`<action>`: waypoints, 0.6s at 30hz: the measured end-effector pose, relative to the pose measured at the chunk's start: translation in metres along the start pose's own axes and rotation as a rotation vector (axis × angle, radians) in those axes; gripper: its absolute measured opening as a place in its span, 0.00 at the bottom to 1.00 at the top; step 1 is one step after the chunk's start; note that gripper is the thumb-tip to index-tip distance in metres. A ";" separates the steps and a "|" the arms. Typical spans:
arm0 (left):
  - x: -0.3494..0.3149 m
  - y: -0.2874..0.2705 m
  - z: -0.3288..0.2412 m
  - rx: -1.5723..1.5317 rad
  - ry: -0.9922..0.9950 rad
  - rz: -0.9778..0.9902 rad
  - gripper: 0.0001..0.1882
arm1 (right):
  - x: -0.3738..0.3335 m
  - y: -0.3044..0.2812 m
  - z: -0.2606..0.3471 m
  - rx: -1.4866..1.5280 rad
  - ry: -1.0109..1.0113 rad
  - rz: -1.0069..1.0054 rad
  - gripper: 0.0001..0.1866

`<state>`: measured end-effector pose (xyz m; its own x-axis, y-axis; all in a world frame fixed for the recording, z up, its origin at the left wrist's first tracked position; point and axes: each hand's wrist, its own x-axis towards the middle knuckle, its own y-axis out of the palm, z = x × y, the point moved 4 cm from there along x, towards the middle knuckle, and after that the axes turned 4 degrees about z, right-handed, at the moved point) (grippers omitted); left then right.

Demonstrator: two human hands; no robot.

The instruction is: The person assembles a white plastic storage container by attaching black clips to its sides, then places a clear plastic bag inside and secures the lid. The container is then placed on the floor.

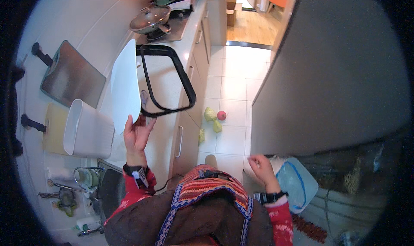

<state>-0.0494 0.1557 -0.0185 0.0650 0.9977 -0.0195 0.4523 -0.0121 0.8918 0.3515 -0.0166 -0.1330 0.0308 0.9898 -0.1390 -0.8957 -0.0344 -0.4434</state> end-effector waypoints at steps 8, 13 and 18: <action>-0.180 0.050 0.045 0.111 -0.376 0.194 0.26 | 0.028 -0.009 0.071 1.253 -0.093 0.204 0.31; -0.248 0.068 0.063 0.356 -0.329 0.236 0.28 | -0.036 -0.014 0.095 1.345 0.059 0.042 0.09; -0.278 0.074 0.056 0.718 -0.208 0.296 0.31 | -0.109 -0.005 0.082 1.504 0.040 -0.200 0.06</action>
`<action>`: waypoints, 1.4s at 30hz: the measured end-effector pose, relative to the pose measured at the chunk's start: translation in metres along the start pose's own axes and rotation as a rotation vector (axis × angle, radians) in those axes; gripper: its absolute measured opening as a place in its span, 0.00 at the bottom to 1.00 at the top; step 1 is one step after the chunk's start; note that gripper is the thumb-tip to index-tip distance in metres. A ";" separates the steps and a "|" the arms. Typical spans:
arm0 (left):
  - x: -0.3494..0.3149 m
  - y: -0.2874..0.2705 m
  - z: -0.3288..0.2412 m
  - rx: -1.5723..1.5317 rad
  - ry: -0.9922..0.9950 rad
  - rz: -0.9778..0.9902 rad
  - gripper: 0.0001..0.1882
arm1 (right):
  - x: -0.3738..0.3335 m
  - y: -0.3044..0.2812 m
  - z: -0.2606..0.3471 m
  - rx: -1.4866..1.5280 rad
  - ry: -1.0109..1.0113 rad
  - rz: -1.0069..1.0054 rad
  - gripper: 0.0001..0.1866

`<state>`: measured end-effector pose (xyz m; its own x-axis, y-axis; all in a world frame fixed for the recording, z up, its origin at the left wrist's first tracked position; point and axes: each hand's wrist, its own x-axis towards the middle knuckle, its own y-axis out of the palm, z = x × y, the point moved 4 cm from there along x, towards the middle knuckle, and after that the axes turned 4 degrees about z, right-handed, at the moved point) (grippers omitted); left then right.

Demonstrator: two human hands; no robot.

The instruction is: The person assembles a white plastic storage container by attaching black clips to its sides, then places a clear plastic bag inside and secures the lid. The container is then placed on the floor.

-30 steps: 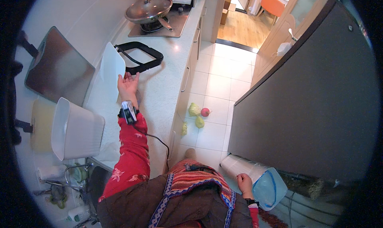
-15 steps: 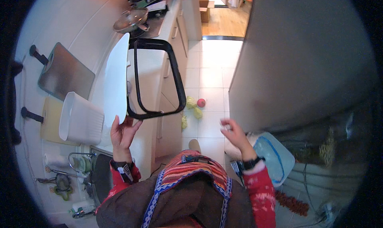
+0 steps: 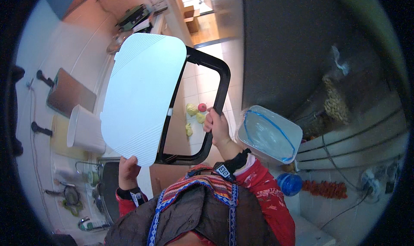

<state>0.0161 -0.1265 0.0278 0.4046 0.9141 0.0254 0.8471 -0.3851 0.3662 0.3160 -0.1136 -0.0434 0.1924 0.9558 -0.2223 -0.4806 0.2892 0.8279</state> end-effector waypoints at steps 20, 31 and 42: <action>0.069 0.026 -0.022 -0.215 0.137 0.364 0.28 | -0.085 -0.053 0.034 -0.065 -0.537 -0.245 0.13; 0.119 0.089 0.050 -0.296 -0.341 0.626 0.31 | -0.170 -0.093 0.031 0.209 -0.532 -0.355 0.15; 0.086 0.157 0.115 -0.228 -0.412 0.745 0.35 | -0.198 -0.108 0.074 0.116 -0.863 -0.437 0.27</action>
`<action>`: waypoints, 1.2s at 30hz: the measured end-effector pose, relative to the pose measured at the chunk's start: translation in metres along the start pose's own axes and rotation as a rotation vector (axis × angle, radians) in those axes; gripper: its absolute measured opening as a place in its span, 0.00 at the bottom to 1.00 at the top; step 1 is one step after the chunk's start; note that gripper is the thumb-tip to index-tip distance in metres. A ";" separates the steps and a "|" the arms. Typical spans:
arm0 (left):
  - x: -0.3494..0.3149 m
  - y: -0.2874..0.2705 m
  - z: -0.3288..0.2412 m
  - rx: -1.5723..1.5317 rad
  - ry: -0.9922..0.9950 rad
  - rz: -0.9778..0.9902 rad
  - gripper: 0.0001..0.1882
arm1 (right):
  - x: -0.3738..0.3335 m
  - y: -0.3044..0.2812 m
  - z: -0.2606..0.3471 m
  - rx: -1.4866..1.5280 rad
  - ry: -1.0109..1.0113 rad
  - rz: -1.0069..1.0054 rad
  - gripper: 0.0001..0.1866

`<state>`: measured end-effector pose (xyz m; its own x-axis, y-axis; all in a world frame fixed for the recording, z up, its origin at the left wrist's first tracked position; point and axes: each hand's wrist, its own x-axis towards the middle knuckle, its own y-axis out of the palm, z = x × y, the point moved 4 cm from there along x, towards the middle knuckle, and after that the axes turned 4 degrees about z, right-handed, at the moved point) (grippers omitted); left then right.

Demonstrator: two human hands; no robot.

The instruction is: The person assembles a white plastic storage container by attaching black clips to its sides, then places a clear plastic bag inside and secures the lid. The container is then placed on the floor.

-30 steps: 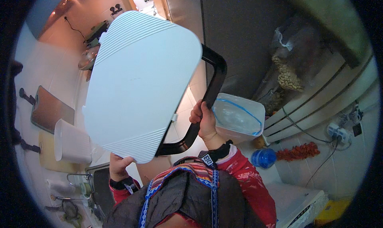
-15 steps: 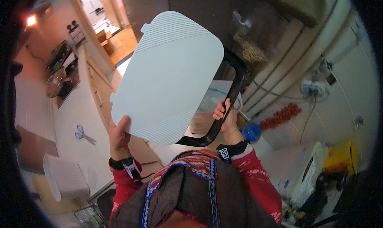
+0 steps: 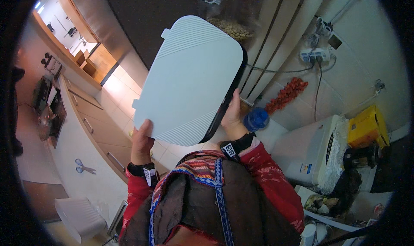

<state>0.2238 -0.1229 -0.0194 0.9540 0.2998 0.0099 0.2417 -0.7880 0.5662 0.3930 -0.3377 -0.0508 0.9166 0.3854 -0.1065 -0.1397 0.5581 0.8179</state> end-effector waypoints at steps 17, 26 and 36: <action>0.078 0.094 0.035 0.664 0.176 0.149 0.30 | 0.101 -0.115 0.050 0.204 0.237 0.280 0.35; 0.089 0.095 0.054 0.968 0.054 -0.023 0.33 | 0.114 -0.155 0.042 0.295 0.265 0.132 0.37; 0.120 0.049 0.030 0.911 -0.272 0.168 0.29 | 0.110 -0.188 0.086 -0.845 0.403 0.303 0.32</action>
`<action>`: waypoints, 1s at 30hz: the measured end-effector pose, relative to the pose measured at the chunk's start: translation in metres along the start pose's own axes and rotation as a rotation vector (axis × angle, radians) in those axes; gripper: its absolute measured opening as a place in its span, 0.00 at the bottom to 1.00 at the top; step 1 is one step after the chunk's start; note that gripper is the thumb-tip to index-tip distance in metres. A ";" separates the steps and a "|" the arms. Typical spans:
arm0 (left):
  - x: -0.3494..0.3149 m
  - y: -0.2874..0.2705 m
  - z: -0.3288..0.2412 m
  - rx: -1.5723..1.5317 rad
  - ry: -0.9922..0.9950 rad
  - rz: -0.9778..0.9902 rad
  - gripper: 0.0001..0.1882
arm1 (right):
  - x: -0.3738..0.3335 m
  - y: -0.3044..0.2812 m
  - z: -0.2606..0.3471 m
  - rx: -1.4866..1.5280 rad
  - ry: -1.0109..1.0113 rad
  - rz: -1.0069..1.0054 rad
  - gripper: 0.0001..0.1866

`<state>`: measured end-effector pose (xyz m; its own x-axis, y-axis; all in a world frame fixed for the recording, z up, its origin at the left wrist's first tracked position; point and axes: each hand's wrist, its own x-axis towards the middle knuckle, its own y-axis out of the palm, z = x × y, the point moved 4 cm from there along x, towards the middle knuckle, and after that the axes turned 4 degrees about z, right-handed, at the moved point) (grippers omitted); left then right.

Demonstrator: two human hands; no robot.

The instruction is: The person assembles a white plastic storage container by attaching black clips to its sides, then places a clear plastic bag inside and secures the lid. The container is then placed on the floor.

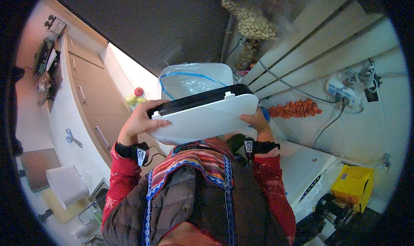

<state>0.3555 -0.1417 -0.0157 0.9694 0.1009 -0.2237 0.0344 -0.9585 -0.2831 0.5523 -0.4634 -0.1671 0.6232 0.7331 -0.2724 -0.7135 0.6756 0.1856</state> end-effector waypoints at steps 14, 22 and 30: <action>0.061 0.005 0.142 -0.993 -0.258 -0.058 0.31 | -0.009 0.017 -0.021 0.302 0.159 -0.204 0.35; 0.121 -0.041 0.153 0.095 -0.161 -0.386 0.14 | -0.024 0.012 -0.024 0.388 0.211 -0.413 0.31; 0.130 -0.050 0.209 0.472 -0.502 -0.430 0.20 | -0.001 -0.001 -0.007 0.454 0.233 -0.365 0.31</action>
<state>0.4291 -0.0252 -0.2262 0.6664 0.6498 -0.3657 0.1640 -0.6062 -0.7782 0.5506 -0.4656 -0.1736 0.6782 0.4467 -0.5836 -0.2287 0.8829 0.4101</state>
